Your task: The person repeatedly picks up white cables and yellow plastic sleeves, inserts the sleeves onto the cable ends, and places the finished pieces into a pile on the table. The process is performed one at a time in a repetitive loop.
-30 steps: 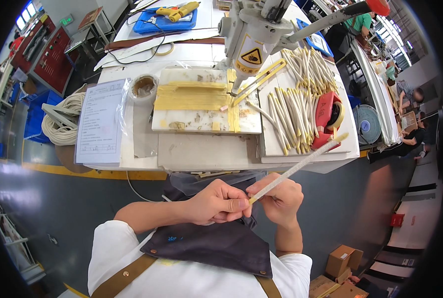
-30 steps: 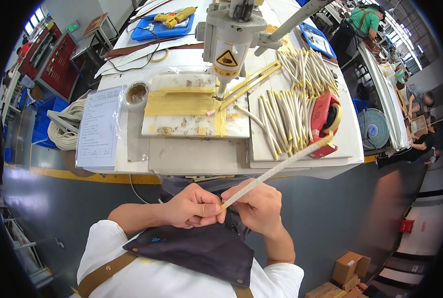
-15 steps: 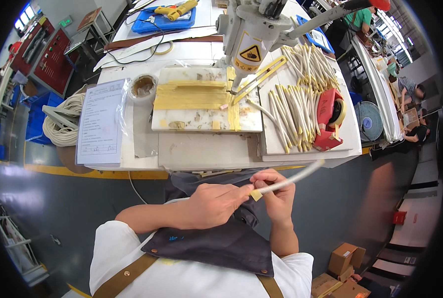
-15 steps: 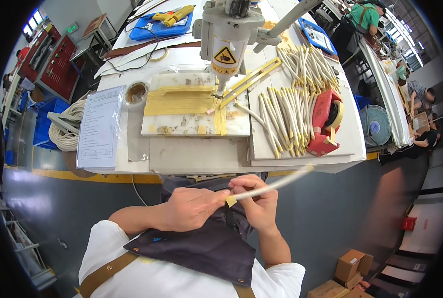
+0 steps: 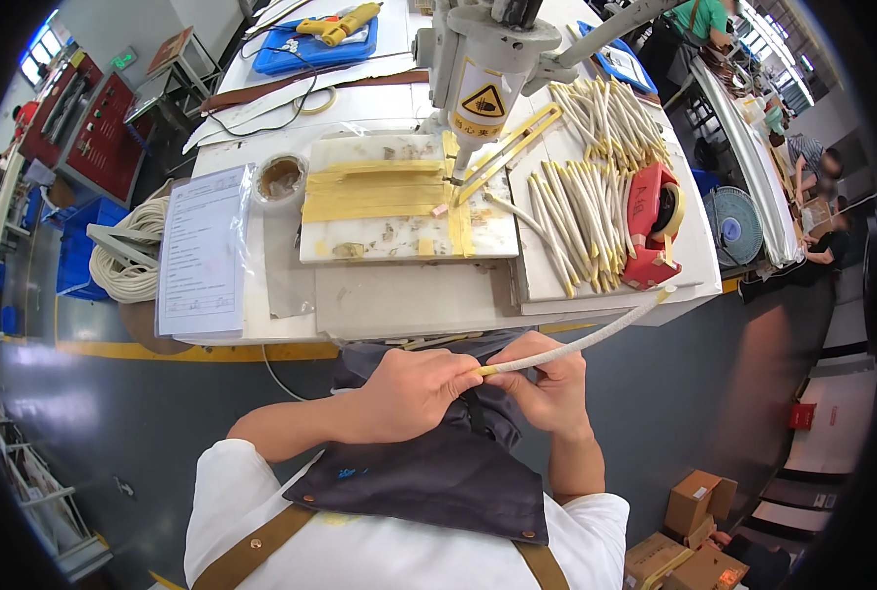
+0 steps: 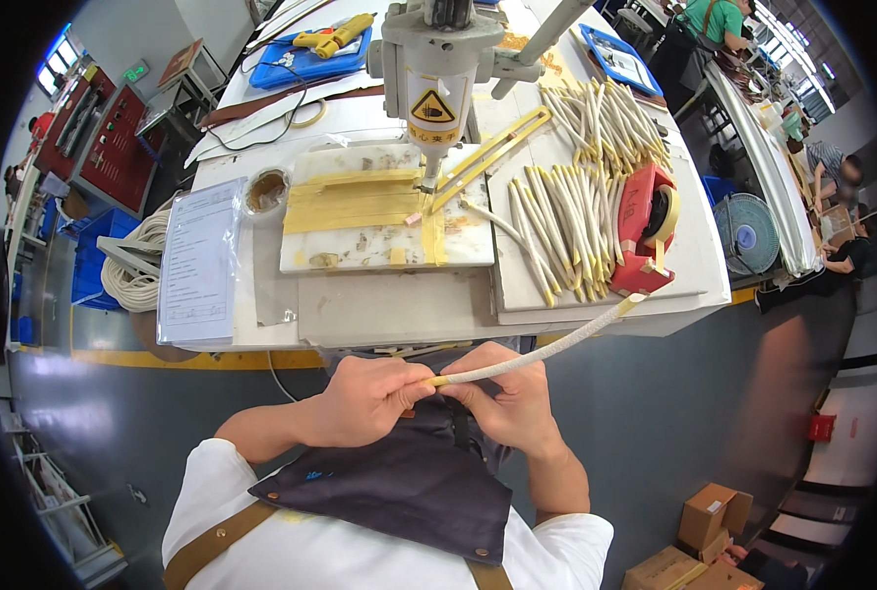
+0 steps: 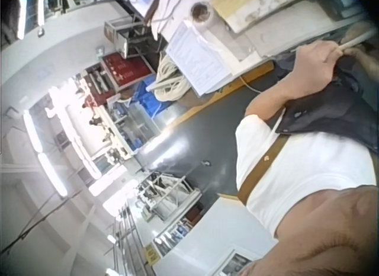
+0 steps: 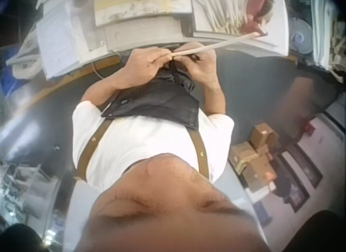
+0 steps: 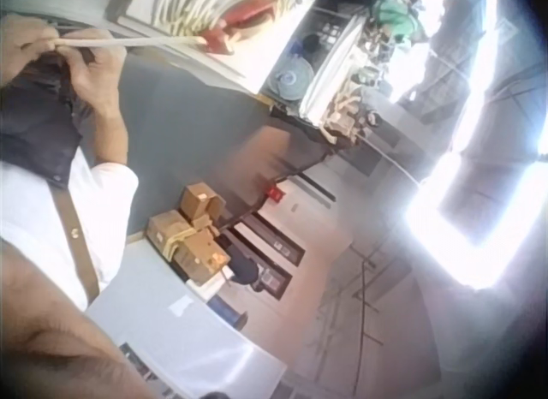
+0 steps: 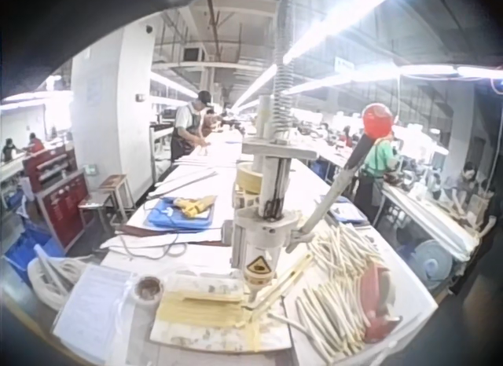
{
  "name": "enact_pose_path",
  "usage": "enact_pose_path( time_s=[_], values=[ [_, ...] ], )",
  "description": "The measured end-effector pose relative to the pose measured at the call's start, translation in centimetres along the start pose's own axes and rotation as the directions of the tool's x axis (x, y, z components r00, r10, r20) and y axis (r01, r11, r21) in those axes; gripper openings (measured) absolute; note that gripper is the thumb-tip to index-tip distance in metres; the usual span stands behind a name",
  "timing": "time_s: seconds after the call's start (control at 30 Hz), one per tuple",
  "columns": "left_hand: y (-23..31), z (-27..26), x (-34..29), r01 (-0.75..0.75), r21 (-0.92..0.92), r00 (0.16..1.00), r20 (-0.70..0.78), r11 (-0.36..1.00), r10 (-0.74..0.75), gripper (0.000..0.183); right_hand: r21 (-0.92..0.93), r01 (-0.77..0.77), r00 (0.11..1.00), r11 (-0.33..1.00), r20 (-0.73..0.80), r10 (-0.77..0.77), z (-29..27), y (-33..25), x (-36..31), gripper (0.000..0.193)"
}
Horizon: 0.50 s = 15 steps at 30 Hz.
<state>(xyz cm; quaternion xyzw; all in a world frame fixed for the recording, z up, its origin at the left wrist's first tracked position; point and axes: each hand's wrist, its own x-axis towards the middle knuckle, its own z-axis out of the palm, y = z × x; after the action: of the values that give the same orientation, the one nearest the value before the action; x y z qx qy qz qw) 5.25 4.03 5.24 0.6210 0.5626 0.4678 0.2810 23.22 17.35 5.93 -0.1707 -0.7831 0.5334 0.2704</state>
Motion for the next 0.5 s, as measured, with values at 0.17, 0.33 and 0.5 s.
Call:
enact_pose_path(
  time_s=[0.17, 0.33, 0.5],
  values=[
    [-1.1, -0.8, 0.3, 0.567, -0.666, 0.822, 0.426, 0.485, -0.377, 0.026, 0.021, 0.133, 0.99, 0.991, 0.051, -0.134, -0.3, 0.1, 1.4, 0.019],
    [-0.2, -1.4, 0.3, 0.569, -0.708, 0.806, 0.38, 0.418, -0.453, 0.021, -0.027, 0.031, 0.98, 0.999, -0.196, -0.036, 1.2, 0.5, 2.3, 0.023],
    [0.4, 0.5, -0.1, -0.122, 0.423, 0.919, -0.294, 0.898, 0.264, 0.018, 0.594, -0.185, 0.974, 0.783, 0.002, 0.228, 2.6, 2.1, -0.5, 0.021]
  ],
)
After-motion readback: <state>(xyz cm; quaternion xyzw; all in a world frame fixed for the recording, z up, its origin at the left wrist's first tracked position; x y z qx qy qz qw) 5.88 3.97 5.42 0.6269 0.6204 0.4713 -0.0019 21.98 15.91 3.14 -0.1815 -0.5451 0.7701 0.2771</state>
